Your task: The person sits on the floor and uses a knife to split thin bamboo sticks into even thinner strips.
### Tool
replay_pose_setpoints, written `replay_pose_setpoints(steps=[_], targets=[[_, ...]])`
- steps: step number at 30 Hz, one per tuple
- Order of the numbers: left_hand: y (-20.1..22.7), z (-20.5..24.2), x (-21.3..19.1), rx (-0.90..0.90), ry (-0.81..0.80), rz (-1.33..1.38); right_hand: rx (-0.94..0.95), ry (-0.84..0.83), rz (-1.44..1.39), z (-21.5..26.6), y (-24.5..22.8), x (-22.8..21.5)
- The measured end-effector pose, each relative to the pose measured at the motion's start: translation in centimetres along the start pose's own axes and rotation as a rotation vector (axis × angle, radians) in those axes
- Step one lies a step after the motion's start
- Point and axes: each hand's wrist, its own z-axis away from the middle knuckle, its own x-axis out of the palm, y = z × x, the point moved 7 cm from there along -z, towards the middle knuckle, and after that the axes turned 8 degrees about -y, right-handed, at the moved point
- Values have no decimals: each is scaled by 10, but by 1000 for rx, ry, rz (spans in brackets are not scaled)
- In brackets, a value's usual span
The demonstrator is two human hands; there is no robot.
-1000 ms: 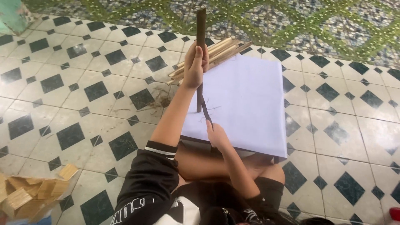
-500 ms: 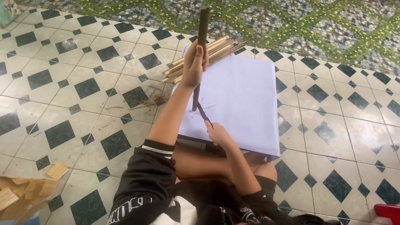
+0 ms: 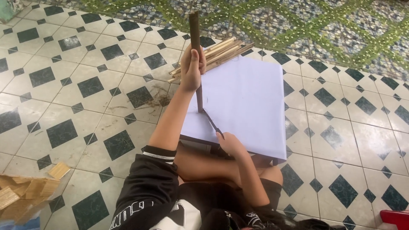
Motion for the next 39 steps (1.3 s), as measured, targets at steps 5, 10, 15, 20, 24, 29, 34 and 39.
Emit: replay_pose_setpoints(steps=[5, 10, 15, 20, 24, 29, 34, 39], targets=[[4, 5, -8, 18, 51, -21, -219, 366, 14, -19, 25, 4], [12, 9, -16, 49, 125, -150, -271, 402, -149, -19, 42, -1], [-4, 15, -16, 41, 84, -205, -328, 427, -530, 3, 51, -12], [-10, 13, -21, 14, 111, -183, -321, 402, -688, 7, 61, -10], [-22, 13, -18, 53, 102, -255, -233, 353, -314, -6, 44, -1], [-33, 5, -2, 52, 9, -254, -264, 352, 133, 1, 5, 14], [-30, 6, 13, -20, -25, -193, -393, 357, 253, 5, -13, 26], [-33, 5, 17, -33, -53, -171, -423, 392, 181, 14, -15, 14]])
